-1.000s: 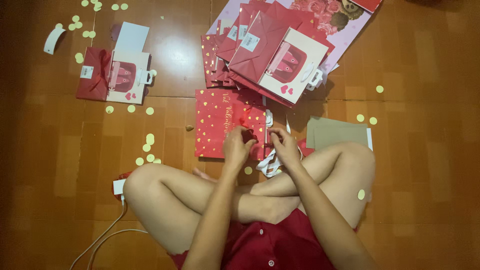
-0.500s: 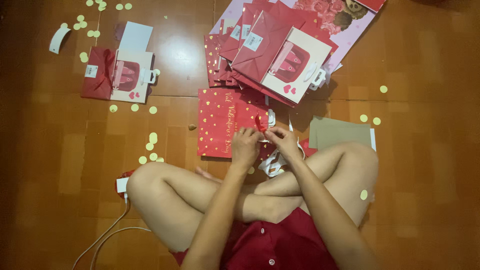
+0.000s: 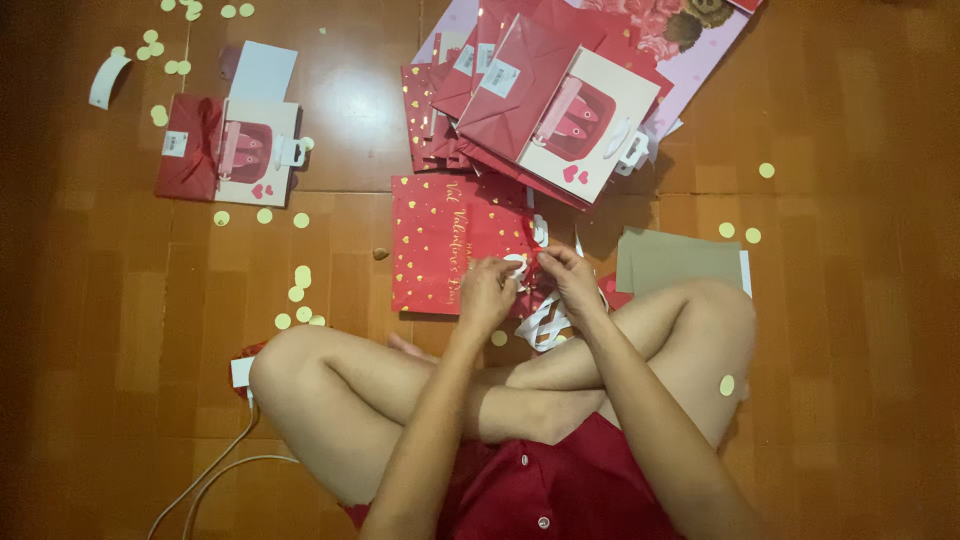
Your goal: The person sits on the floor and ties white ribbons around small red gift boxes. They repeatedly pick up a box, wrap the ribbon, and tie a bow, then place the finished box aside.
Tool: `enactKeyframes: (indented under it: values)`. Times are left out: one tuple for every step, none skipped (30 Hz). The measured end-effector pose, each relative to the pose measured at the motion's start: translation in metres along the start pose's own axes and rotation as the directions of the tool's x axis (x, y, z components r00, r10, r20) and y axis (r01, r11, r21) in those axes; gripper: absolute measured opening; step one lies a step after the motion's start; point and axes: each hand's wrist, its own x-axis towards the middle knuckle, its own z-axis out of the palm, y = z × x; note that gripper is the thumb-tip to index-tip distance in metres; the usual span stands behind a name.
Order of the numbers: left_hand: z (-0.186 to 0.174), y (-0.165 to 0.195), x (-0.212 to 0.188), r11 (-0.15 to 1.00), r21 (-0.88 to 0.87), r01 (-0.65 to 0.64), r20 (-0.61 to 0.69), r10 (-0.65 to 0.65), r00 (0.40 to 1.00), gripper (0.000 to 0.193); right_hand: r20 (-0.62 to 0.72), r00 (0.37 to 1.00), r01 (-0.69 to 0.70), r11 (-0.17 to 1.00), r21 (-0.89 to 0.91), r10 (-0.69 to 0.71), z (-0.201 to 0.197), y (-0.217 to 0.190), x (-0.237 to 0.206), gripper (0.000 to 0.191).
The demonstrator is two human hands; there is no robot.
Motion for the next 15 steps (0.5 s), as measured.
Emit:
enactKeyframes:
  values:
    - [0.004, -0.002, 0.003, 0.996, -0.088, 0.023, 0.0, -0.024, 1.0, 0.026, 0.013, 1.0, 0.017, 1.0, 0.001, -0.017, 0.0, 0.0, 0.0, 0.018]
    - [0.008, -0.005, 0.005, 0.982, -0.16, 0.099, 0.024, -0.096, 0.995, 0.028, 0.022, 0.999, 0.034, 0.999, 0.003, -0.034, -0.001, 0.0, 0.0, 0.02]
    - [0.012, -0.007, 0.007, 0.958, -0.228, 0.175, 0.057, -0.167, 0.984, 0.029, 0.041, 0.999, 0.018, 1.0, 0.025, -0.019, -0.002, 0.001, 0.001, 0.022]
    - [0.016, -0.01, 0.008, 0.923, -0.292, 0.251, 0.096, -0.233, 0.968, 0.031, 0.059, 0.998, 0.002, 0.999, 0.048, -0.005, -0.003, 0.001, 0.002, 0.024]
    - [0.019, -0.012, 0.008, 0.903, -0.339, 0.265, 0.093, -0.248, 0.964, 0.03, 0.078, 0.997, -0.015, 0.997, 0.07, 0.01, -0.004, 0.001, 0.003, 0.025]
    - [0.022, -0.014, 0.009, 0.88, -0.385, 0.277, 0.089, -0.263, 0.961, 0.03, 0.093, 0.995, 0.042, 0.999, -0.025, -0.04, -0.004, 0.002, 0.003, 0.025]
    - [0.024, -0.015, 0.01, 0.855, -0.432, 0.286, 0.085, -0.277, 0.957, 0.03, 0.113, 0.99, 0.102, 0.988, -0.119, -0.089, -0.003, 0.004, 0.004, 0.025]
    - [0.025, -0.015, 0.012, 0.796, -0.513, 0.323, 0.133, -0.298, 0.945, 0.029, 0.138, 0.981, 0.164, 0.964, -0.211, -0.137, -0.002, 0.005, 0.003, 0.024]
    - [0.025, -0.014, 0.014, 0.727, -0.586, 0.359, 0.183, -0.312, 0.932, 0.03, 0.143, 0.983, 0.147, 0.959, -0.244, -0.114, -0.001, 0.006, 0.002, 0.023]
    - [0.025, -0.013, 0.015, 0.65, -0.649, 0.395, 0.236, -0.321, 0.917, 0.035, 0.146, 0.985, 0.128, 0.952, -0.277, -0.09, 0.001, 0.008, 0.0, 0.023]
    - [0.024, -0.013, 0.016, 0.668, -0.633, 0.392, 0.215, -0.335, 0.917, 0.032, 0.148, 0.987, 0.108, 0.945, -0.309, -0.064, 0.002, 0.01, -0.002, 0.022]
    - [0.022, -0.013, 0.016, 0.684, -0.616, 0.39, 0.193, -0.348, 0.917, 0.03, 0.179, 0.983, 0.098, 0.946, -0.308, -0.043, 0.003, 0.012, -0.004, 0.019]
    - [0.02, -0.012, 0.018, 0.7, -0.6, 0.387, 0.172, -0.359, 0.917, 0.029, 0.209, 0.978, 0.088, 0.948, -0.306, -0.023, 0.004, 0.013, -0.007, 0.017]
    - [0.017, -0.012, 0.018, 0.71, -0.575, 0.405, 0.175, -0.377, 0.91, 0.028, 0.237, 0.971, 0.079, 0.949, -0.304, -0.004, 0.004, 0.014, -0.009, 0.014]
    - [0.014, -0.012, 0.019, 0.72, -0.55, 0.424, 0.178, -0.395, 0.901, 0.028, 0.245, 0.97, 0.101, 0.92, -0.379, -0.006, 0.004, 0.014, -0.012, 0.013]
